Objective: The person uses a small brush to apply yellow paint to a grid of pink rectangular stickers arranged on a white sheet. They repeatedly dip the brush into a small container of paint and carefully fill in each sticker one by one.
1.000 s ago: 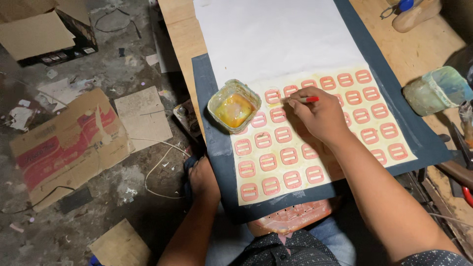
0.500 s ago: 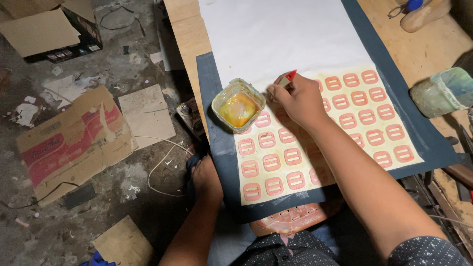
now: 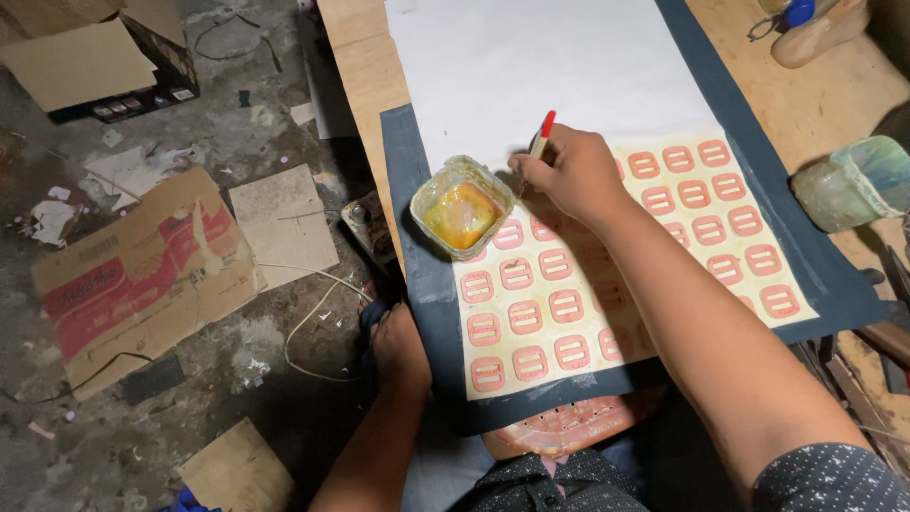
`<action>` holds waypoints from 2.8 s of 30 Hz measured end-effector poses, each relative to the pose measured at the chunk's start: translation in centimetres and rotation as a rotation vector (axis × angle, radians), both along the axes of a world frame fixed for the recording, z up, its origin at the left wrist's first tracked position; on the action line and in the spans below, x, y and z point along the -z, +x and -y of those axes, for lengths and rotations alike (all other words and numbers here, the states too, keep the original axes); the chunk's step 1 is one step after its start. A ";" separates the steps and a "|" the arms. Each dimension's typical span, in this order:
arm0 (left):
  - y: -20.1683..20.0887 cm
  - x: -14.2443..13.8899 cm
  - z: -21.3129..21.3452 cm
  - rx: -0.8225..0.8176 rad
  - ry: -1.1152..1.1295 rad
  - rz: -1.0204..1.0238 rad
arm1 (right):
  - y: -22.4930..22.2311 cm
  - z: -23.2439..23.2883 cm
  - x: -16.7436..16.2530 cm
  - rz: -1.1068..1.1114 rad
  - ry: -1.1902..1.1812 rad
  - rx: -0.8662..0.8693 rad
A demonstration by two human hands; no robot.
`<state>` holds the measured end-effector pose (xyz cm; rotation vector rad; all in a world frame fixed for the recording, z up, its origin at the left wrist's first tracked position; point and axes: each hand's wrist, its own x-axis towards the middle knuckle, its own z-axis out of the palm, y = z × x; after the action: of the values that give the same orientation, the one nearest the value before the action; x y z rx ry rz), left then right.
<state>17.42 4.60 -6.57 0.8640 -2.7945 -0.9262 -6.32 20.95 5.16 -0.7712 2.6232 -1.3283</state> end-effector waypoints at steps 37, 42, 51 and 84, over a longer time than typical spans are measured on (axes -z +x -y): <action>0.1 0.6 0.1 -0.006 0.023 -0.025 | -1.1 -2.3 0.9 -0.072 0.032 0.294; 0.0 0.7 0.1 -0.008 0.017 0.019 | -0.1 -3.0 2.1 -0.130 0.060 0.355; -0.4 0.3 0.1 -0.034 0.050 0.075 | 0.2 -2.9 0.1 0.156 0.018 0.368; 0.0 0.3 -0.1 -0.019 0.002 -0.026 | 0.6 -1.7 0.4 0.006 0.019 -0.056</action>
<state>17.46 4.72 -6.88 0.8712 -2.7593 -0.9315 -5.71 22.66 4.81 -0.8308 2.5855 -1.2868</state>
